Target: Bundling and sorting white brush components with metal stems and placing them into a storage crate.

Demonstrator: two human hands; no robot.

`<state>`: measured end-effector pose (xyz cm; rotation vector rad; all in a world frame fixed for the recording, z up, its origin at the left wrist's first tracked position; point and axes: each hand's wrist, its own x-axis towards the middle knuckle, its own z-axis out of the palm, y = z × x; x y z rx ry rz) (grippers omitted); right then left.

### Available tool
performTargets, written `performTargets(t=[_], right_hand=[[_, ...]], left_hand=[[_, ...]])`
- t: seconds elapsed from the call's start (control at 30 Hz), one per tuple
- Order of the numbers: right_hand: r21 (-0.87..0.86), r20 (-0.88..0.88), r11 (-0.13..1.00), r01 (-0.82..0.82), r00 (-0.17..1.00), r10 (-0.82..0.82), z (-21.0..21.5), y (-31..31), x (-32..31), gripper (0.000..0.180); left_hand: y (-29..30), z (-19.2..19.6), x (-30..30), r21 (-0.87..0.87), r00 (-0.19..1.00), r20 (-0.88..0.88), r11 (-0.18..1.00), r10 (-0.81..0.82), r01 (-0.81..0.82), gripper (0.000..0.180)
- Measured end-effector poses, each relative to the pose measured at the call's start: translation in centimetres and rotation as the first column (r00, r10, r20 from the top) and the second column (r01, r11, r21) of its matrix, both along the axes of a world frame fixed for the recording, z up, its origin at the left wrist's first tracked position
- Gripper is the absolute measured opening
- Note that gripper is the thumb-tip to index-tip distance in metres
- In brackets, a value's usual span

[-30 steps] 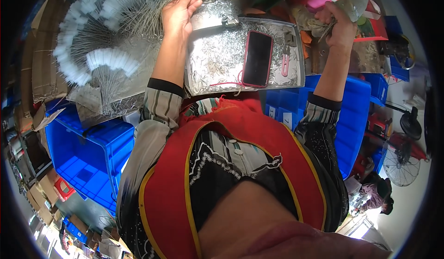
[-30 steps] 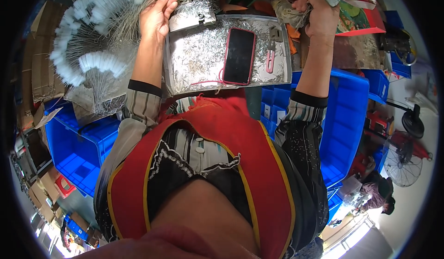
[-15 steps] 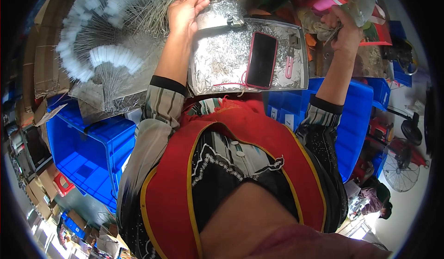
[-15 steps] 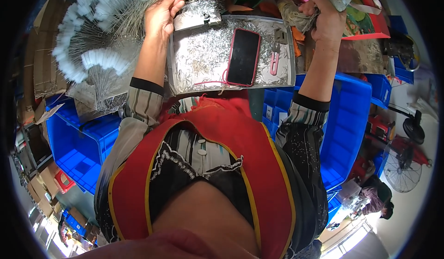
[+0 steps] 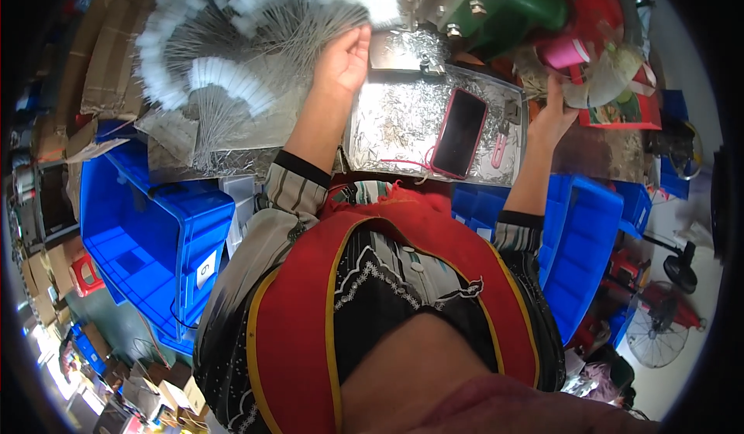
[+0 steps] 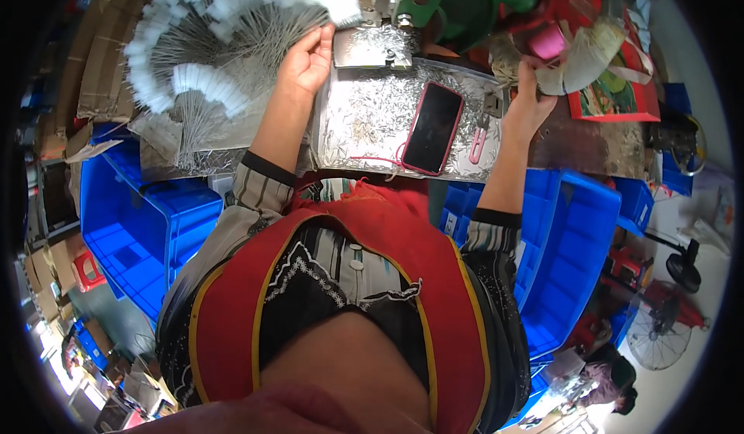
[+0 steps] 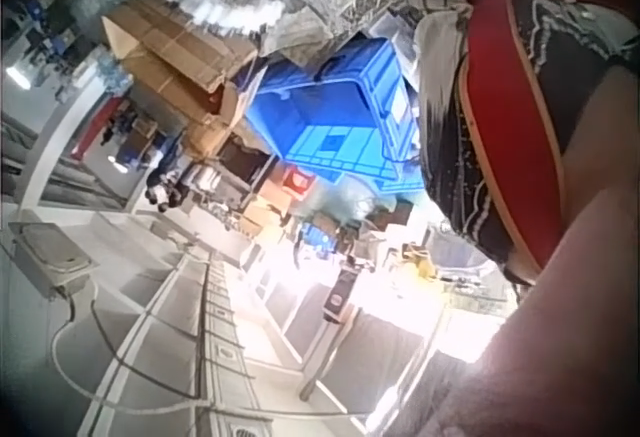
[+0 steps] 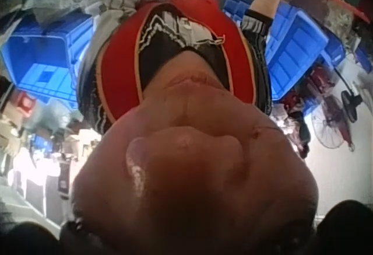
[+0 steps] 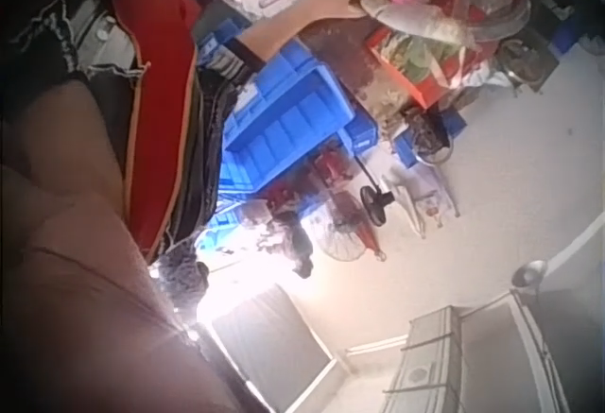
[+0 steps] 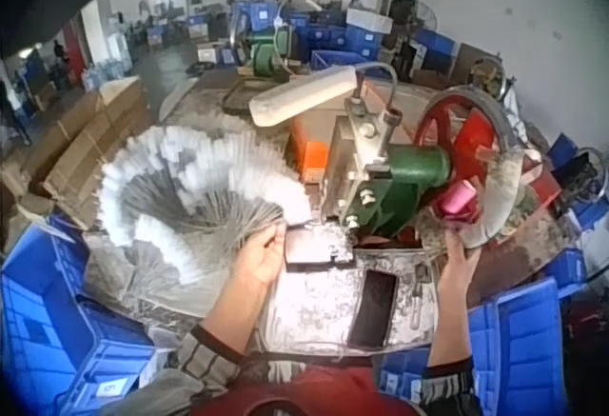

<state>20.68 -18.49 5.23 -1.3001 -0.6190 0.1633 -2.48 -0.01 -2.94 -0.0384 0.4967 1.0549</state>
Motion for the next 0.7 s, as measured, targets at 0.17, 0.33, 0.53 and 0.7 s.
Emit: performTargets(t=[0.17, 0.33, 0.53, 0.7], right_hand=[[-0.097, -0.022, 0.992, 0.087, 0.996, -0.089, -5.6, -1.9, -2.0, 0.038], [-0.186, -0.124, 0.966, -0.179, 0.98, 0.158, -7.9, -2.8, -6.9, 0.024], [-0.329, -0.066, 0.896, -0.297, 0.954, 0.292, -7.9, -2.0, -10.4, 0.009], [-0.352, -0.092, 0.845, -0.403, 0.913, 0.397, -7.6, -1.1, -12.2, 0.005]], left_hand=[[-3.8, 2.3, -2.6, 0.246, 0.97, -0.169, 0.946, -0.175, 0.213, 0.022], [-5.0, 5.7, -6.2, 0.364, 0.742, -0.601, 0.724, -0.297, 0.585, 0.049], [-2.4, 5.5, -7.0, 0.373, -0.323, -0.293, 0.419, 0.9, 0.828, 0.077], [0.4, 3.6, -6.5, 0.051, -0.473, -0.362, 0.524, 0.803, 0.85, 0.079]])
